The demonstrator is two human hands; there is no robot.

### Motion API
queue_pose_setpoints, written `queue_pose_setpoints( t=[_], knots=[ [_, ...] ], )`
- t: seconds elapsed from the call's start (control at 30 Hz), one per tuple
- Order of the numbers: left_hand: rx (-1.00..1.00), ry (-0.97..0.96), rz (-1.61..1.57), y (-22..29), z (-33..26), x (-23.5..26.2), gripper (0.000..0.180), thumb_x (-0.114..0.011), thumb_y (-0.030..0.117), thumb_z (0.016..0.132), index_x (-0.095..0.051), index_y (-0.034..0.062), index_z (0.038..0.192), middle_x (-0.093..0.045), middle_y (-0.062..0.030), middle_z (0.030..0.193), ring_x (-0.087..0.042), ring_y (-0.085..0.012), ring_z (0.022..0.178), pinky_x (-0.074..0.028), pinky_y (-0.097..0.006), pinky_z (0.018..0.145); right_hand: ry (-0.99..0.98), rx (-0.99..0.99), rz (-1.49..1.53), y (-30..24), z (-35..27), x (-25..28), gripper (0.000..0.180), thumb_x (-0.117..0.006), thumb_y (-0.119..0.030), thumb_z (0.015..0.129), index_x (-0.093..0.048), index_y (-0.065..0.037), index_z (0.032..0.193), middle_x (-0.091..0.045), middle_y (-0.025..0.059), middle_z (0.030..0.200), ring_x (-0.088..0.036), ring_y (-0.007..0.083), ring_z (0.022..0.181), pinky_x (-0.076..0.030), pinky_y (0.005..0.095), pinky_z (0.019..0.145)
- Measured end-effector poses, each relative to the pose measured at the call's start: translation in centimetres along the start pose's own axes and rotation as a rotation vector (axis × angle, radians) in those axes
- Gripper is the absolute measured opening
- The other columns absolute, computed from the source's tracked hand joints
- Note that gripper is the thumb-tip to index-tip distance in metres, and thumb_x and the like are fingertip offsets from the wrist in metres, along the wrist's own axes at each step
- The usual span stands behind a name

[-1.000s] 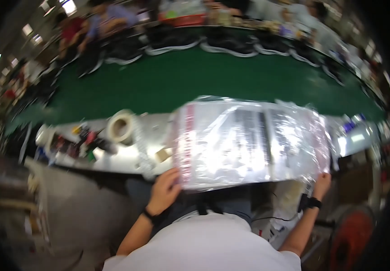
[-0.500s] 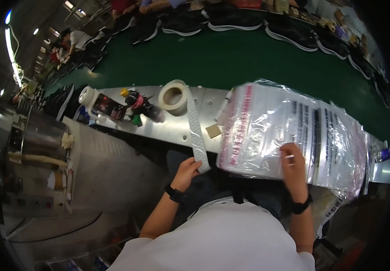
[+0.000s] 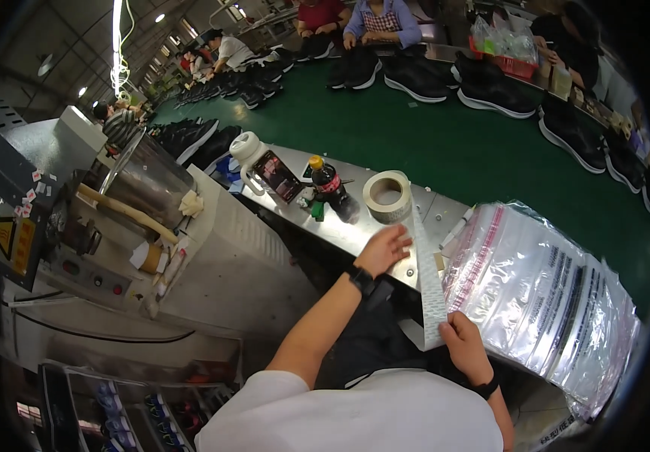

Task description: Applying labels or double-sided tape from a roll to plastic packaging bags at a workstation in a shoe factory.

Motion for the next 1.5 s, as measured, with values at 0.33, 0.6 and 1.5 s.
queue_pose_setpoints(
  t=[0.33, 0.6, 1.5],
  knots=[
    [-0.195, 0.236, 0.289, 0.8, -7.8, -0.7, 0.037, -0.053, 0.024, 0.086, -0.048, 0.0026, 0.116, -0.054, -0.0061, 0.106, -0.055, -0.0152, 0.093, -0.045, -0.028, 0.077, -0.075, -0.131, 0.087, 0.0, -2.6, 2.1, 0.014, -0.052, -0.008, 0.086, -0.05, 0.0, 0.074, -0.043, -0.0053, 0.062, -0.035, 0.0033, 0.059, -0.031, 0.0203, 0.052],
    [0.055, -0.186, 0.571, -5.0, -17.0, -8.9, 0.02, -0.051, 0.02, 0.089, -0.055, 0.0037, 0.099, -0.057, -0.0009, 0.087, -0.052, -0.0064, 0.072, -0.042, -0.018, 0.061, -0.031, 0.016, -0.096, -1.9, 0.6, -0.7, 0.018, -0.056, -0.012, 0.085, -0.051, 0.002, 0.075, -0.05, 0.0025, 0.059, -0.043, 0.0065, 0.058, -0.037, 0.0245, 0.052],
    [-0.342, 0.069, 0.635, -3.9, -17.6, -8.5, 0.014, -0.054, 0.007, 0.087, -0.056, -0.0011, 0.097, -0.056, -0.0024, 0.089, -0.052, -0.0063, 0.075, -0.042, -0.02, 0.064, 0.103, 0.278, -0.097, -2.5, 2.1, -2.6, 0.005, -0.062, -0.004, 0.076, -0.058, -0.001, 0.078, -0.053, 0.0097, 0.068, -0.053, 0.02, 0.056, -0.042, 0.0294, 0.053]
  ],
)
Point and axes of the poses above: each hand's wrist, its own z-axis towards the middle knuckle, its own x-axis out of the back of the hand, y = z × x, the point moved 5 cm from there along z, towards the middle knuckle
